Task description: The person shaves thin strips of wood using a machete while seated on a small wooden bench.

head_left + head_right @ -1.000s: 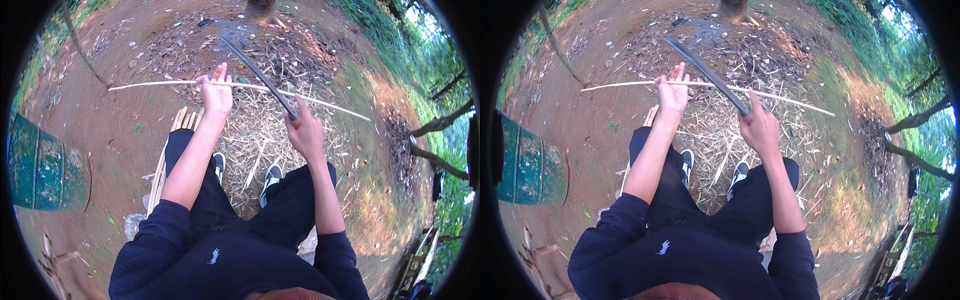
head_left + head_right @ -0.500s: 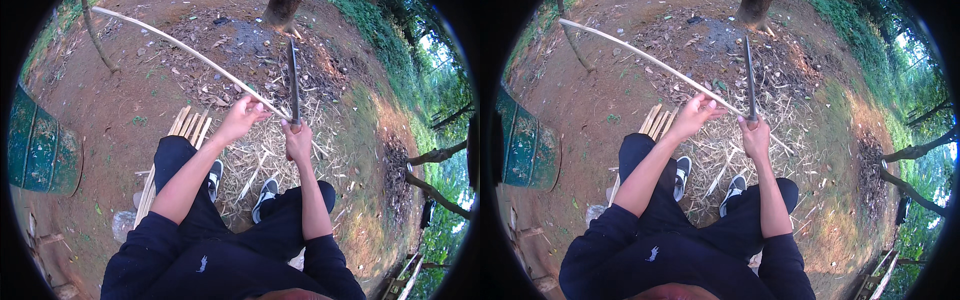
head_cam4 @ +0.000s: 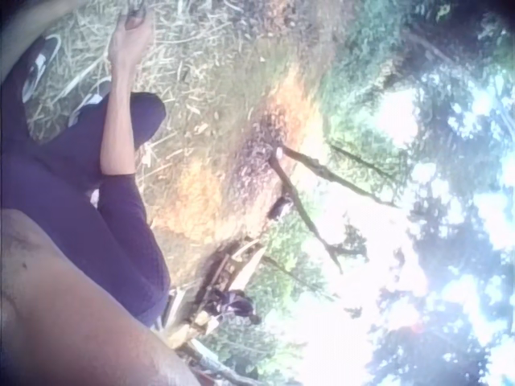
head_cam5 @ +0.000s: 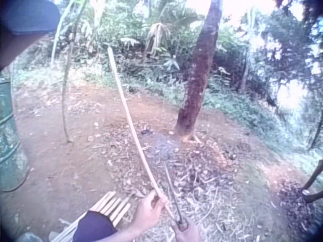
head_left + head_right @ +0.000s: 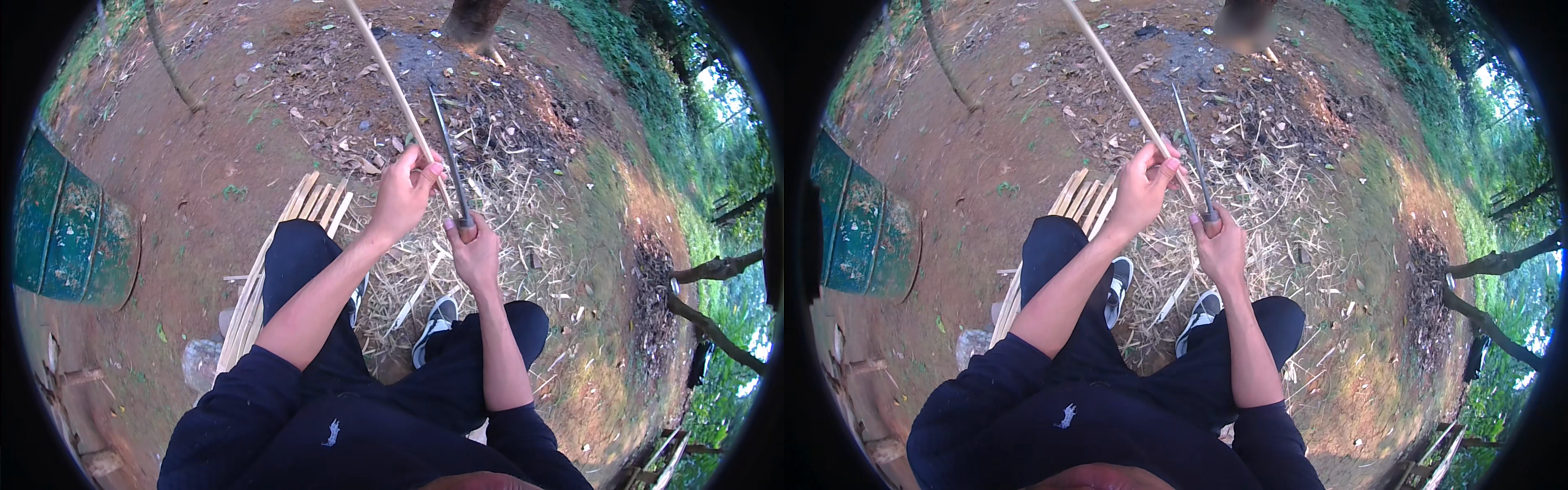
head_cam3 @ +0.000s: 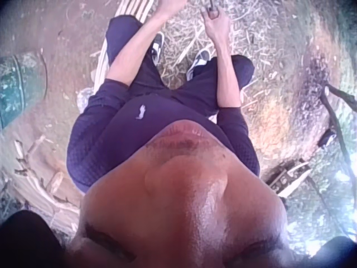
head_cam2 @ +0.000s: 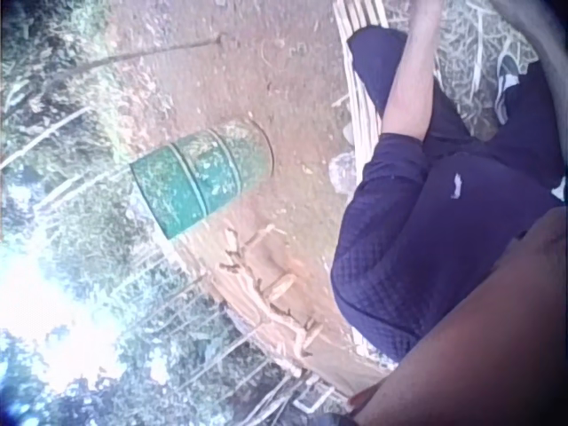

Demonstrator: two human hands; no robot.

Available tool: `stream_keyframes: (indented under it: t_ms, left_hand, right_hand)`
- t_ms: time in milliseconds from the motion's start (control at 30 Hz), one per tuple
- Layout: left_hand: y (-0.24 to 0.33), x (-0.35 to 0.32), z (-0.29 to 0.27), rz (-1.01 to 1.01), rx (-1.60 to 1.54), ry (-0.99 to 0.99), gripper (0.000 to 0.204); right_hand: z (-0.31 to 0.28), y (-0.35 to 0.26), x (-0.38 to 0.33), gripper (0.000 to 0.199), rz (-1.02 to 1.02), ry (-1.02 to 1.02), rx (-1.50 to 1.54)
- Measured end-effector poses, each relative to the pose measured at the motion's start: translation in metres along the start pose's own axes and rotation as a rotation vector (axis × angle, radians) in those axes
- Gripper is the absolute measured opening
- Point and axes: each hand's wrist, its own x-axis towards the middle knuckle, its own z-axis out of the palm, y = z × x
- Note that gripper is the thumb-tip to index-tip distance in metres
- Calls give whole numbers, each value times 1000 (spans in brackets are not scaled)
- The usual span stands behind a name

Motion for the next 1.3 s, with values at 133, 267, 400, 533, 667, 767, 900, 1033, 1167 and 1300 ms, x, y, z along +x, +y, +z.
stream_keyframes:
  t_ms: [133,267,400,533,667,767,900,1033,1167,1300]
  left_hand:
    - [-5,2,3,-2,-41,15,28]
    - [9,2,5,-22,-195,84,37]
    - [7,7,-1,17,-278,92,36]
    - [-5,8,1,49,-337,126,31]
    - [14,-4,18,-149,-331,100,31]
    - [3,-8,21,-165,-317,-36,26]
    - [-3,-10,21,-209,-409,-226,29]
    - [-2,-12,27,-173,-233,-245,33]
    - [7,-15,26,-306,-257,-304,30]
    - [11,-18,30,-304,-288,-321,23]
  right_hand:
    - [-7,9,4,39,59,3,21]
    - [-23,11,6,32,-100,99,22]
    - [-37,6,3,30,-343,204,-58]
    - [-39,8,0,32,-444,215,-149]
    - [-44,10,2,28,-372,168,-80]
    - [-47,23,4,25,-159,102,169]
    - [-54,26,5,34,-129,109,453]
    - [-68,37,6,35,-261,153,236]
    - [-70,26,2,36,-438,237,-184]
    - [-63,27,7,47,-611,267,-437]
